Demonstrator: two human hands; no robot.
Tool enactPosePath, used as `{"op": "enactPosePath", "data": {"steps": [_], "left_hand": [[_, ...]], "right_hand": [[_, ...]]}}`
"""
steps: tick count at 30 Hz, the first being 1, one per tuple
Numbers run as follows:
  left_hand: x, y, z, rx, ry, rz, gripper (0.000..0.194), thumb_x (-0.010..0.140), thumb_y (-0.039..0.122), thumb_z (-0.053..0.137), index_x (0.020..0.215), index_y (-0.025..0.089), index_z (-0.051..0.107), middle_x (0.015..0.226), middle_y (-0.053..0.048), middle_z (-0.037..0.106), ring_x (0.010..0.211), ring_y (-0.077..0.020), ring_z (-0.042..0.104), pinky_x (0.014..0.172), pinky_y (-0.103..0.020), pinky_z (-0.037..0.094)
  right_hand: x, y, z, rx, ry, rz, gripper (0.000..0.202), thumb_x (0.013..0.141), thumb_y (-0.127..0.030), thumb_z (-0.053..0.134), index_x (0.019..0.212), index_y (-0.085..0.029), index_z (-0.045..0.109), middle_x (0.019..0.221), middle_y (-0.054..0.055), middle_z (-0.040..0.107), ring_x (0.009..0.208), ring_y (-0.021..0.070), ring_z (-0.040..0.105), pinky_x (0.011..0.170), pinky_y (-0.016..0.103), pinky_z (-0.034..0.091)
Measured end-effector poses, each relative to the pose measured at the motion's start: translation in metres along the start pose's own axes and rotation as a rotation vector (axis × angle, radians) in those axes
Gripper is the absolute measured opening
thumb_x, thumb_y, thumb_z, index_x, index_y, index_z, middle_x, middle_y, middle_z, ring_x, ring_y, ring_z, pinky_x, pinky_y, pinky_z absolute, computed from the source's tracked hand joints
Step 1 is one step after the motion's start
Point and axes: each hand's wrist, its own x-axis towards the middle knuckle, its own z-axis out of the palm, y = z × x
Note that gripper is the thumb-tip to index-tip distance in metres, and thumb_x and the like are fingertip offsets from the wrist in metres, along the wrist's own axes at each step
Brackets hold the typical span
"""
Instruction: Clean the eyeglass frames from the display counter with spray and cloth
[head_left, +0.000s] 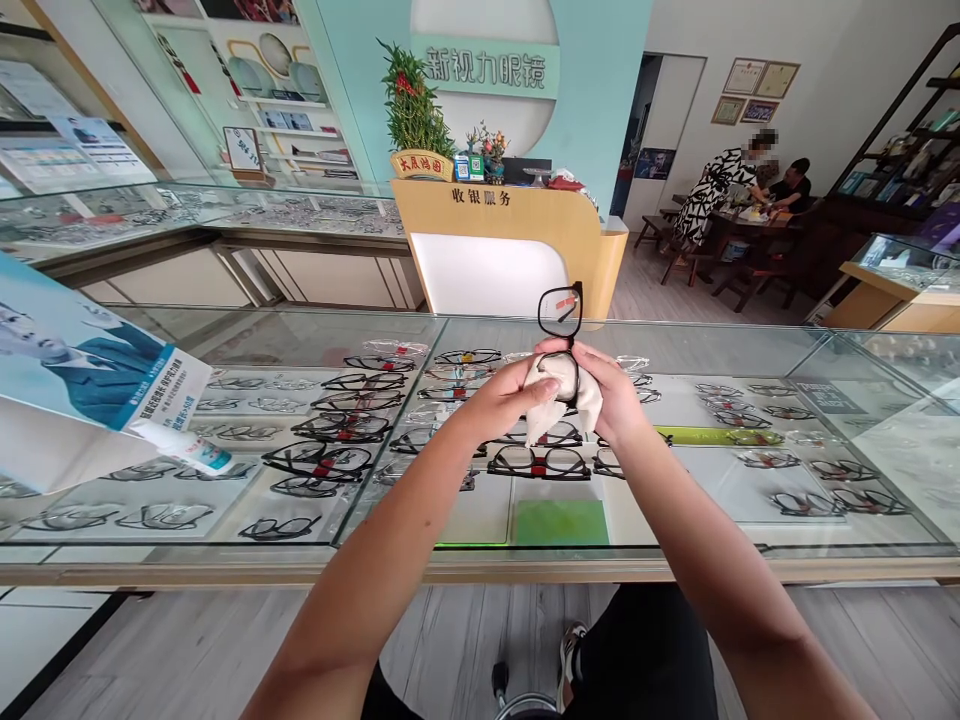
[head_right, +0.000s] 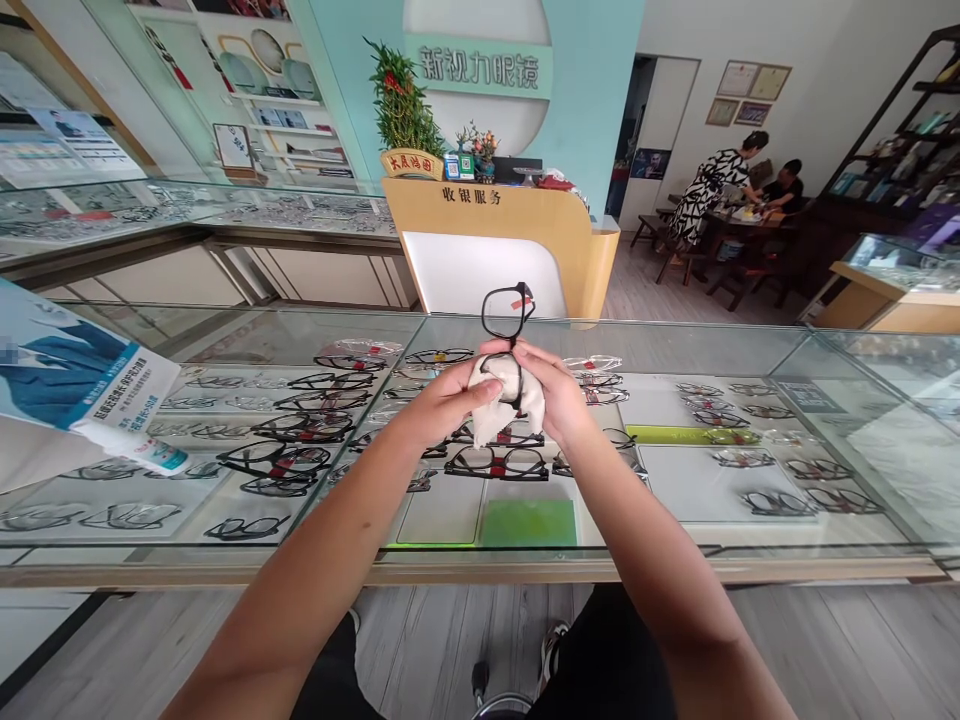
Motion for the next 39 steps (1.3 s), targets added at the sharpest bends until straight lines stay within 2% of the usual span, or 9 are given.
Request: {"op": "enactPosePath", "data": {"steps": [4,9,15,21,26,29,33,37,39], "left_hand": [[0.003,0.002,0.010,0.009,0.070,0.035,0.066,0.082,0.077,0.099,0.105,0.020,0.077,0.080,-0.001,0.070,0.068,-0.0174,0.061,0.063,-0.030,0.050],[0.006,0.000,0.019,0.081,0.298,0.104,0.077,0.085,0.095,0.083,0.077,0.021,0.062,0.066,0.003,0.056,0.062,-0.0136,0.048,0.061,-0.030,0.041],[0.011,-0.017,0.010,-0.029,0.331,0.037,0.079,0.086,0.099,0.079,0.077,0.022,0.065,0.068,0.002,0.057,0.065,-0.0156,0.053,0.062,-0.031,0.045],[0.022,-0.013,-0.001,-0.239,0.536,0.110,0.071,0.074,0.082,0.098,0.105,0.022,0.078,0.096,-0.005,0.081,0.089,-0.0237,0.075,0.077,-0.033,0.060],[0.018,0.001,-0.014,-0.126,0.618,0.140,0.037,0.082,0.058,0.088,0.091,0.025,0.073,0.079,0.002,0.063,0.066,-0.0154,0.054,0.059,-0.028,0.044],[0.022,0.019,-0.022,0.213,0.542,0.178,0.041,0.085,0.053,0.080,0.068,0.025,0.054,0.068,0.003,0.044,0.063,-0.0152,0.039,0.059,-0.031,0.033],[0.039,0.070,-0.025,0.618,0.419,0.250,0.056,0.096,0.053,0.072,0.062,0.026,0.037,0.062,0.004,0.032,0.064,-0.0159,0.032,0.064,-0.034,0.028],[0.048,0.120,-0.020,0.853,0.285,0.276,0.022,0.098,0.047,0.082,0.093,0.027,0.074,0.069,0.006,0.046,0.063,-0.0156,0.040,0.065,-0.032,0.033],[0.046,0.130,-0.016,0.955,0.244,0.282,0.031,0.097,0.043,0.088,0.123,0.030,0.080,0.076,0.007,0.054,0.064,-0.0152,0.044,0.066,-0.031,0.036]], "right_hand": [[-0.004,0.001,0.012,-0.023,-0.044,-0.054,0.046,0.088,-0.069,0.093,0.109,-0.028,0.092,0.117,0.004,0.087,0.110,0.0278,0.078,0.090,0.036,0.063],[-0.007,0.002,0.022,-0.035,-0.083,-0.100,0.045,0.089,-0.071,0.093,0.107,-0.029,0.092,0.131,0.005,0.086,0.135,0.0323,0.074,0.112,0.041,0.063],[-0.004,-0.002,0.016,-0.030,-0.059,-0.118,0.040,0.089,-0.067,0.094,0.105,-0.030,0.093,0.133,0.005,0.086,0.138,0.0336,0.074,0.118,0.046,0.062],[0.006,-0.021,-0.007,-0.014,0.029,-0.295,0.043,0.092,-0.067,0.091,0.114,-0.030,0.091,0.133,0.007,0.087,0.140,0.0332,0.074,0.124,0.048,0.058],[0.011,-0.023,-0.015,-0.050,0.032,-0.300,0.043,0.095,-0.066,0.085,0.113,-0.027,0.088,0.127,0.010,0.087,0.131,0.0321,0.076,0.118,0.047,0.060],[0.012,-0.021,-0.015,-0.038,0.033,-0.282,0.042,0.098,-0.064,0.081,0.110,-0.025,0.086,0.119,0.010,0.086,0.113,0.0299,0.077,0.105,0.044,0.064],[0.014,-0.021,-0.018,-0.014,0.012,-0.265,0.041,0.099,-0.063,0.080,0.105,-0.023,0.086,0.112,0.011,0.085,0.096,0.0270,0.074,0.093,0.041,0.063],[0.015,-0.024,-0.021,0.002,0.001,-0.311,0.039,0.099,-0.060,0.080,0.099,-0.021,0.087,0.106,0.011,0.083,0.100,0.0271,0.073,0.092,0.038,0.060],[0.015,-0.026,-0.022,-0.014,-0.002,-0.309,0.040,0.099,-0.060,0.079,0.095,-0.021,0.088,0.101,0.011,0.083,0.099,0.0274,0.074,0.091,0.037,0.059]]}}
